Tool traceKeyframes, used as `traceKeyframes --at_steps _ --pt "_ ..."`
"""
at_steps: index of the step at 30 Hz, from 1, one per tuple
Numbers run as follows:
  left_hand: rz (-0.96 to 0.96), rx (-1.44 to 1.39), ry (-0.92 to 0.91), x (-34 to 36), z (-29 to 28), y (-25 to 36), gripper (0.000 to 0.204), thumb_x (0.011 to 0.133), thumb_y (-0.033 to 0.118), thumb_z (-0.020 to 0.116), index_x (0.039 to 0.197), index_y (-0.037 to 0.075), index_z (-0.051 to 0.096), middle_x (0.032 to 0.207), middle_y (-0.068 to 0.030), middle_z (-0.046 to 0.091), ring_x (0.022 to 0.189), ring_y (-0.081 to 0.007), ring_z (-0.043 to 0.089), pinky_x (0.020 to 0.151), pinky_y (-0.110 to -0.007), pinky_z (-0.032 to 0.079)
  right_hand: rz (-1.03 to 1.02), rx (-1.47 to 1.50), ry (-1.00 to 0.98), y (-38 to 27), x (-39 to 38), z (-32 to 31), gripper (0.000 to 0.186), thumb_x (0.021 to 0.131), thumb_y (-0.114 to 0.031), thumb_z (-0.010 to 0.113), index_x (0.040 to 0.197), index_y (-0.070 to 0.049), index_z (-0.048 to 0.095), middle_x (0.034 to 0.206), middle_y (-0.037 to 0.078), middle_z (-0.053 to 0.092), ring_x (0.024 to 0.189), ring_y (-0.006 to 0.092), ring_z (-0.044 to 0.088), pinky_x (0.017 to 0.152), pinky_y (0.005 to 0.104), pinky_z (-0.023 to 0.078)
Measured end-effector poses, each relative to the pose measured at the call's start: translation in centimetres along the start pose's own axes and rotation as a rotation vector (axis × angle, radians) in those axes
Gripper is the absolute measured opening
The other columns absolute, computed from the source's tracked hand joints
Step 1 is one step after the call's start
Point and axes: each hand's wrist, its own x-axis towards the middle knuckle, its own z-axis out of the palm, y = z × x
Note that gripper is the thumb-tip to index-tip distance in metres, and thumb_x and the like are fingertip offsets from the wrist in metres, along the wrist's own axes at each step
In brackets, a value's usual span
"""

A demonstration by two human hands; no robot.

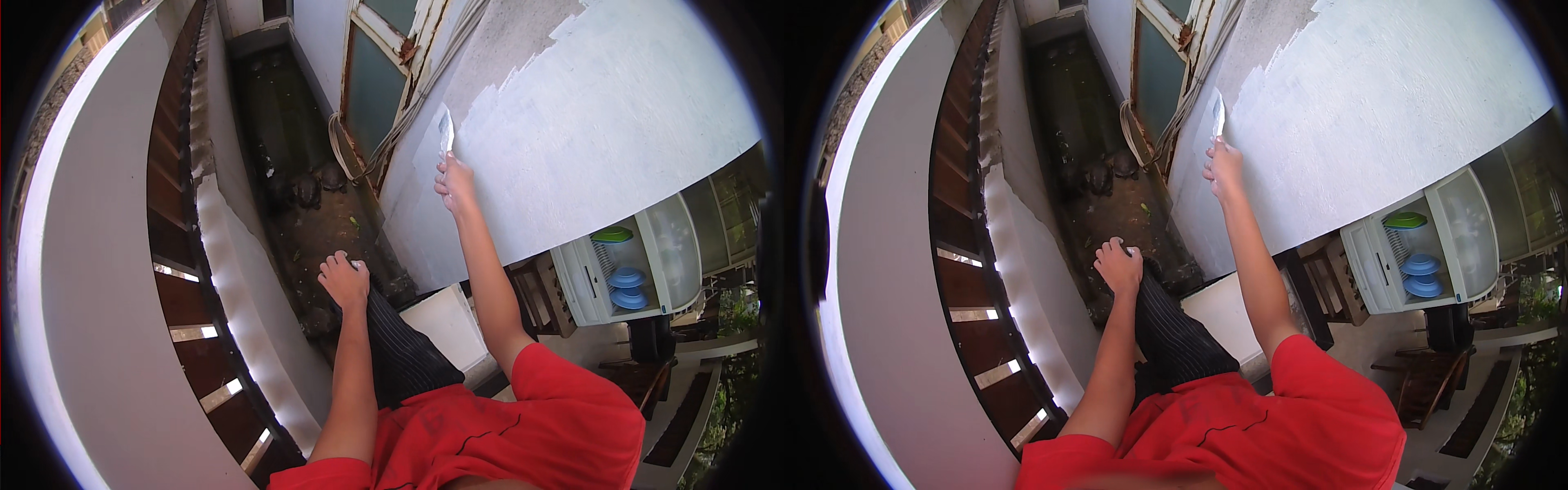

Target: Apply putty or plaster to a wall using a putty knife to smooth and repair the surface.

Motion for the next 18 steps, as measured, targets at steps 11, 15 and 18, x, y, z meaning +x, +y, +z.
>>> traceKeyframes --at_steps 11,15,18 --pt "-0.002 0.002 -0.002 -0.2 0.2 -0.1 0.030 0.070 0.024 0.059 0.096 0.009 0.055 0.094 -0.0087 0.054 0.093 -0.0266 0.048 0.082 -0.039 0.036 0.026 -0.035 -0.068 -1.4 1.3 1.9 0.032 0.093 -0.025 0.042 0.107 0.003 0.046 0.080 0.006 0.041 0.047 0.0072 0.030 0.038 0.0217 0.024" --pt "0.034 -0.003 -0.022 -0.6 0.6 0.9 0.031 0.070 0.025 0.059 0.096 0.008 0.055 0.093 -0.0086 0.053 0.093 -0.0266 0.047 0.082 -0.039 0.036 -0.010 -0.006 0.001 -0.5 2.1 1.3 0.032 0.094 -0.025 0.041 0.107 0.003 0.047 0.080 0.006 0.041 0.047 0.0074 0.030 0.039 0.0226 0.025" --pt "0.050 -0.012 -0.011 -0.7 0.7 1.2 0.031 0.070 0.024 0.059 0.096 0.008 0.055 0.094 -0.0088 0.053 0.093 -0.0265 0.047 0.082 -0.039 0.036 -0.024 0.024 0.024 0.3 0.7 0.6 0.033 0.093 -0.026 0.042 0.107 0.003 0.047 0.080 0.005 0.041 0.046 0.0072 0.029 0.038 0.0223 0.025"
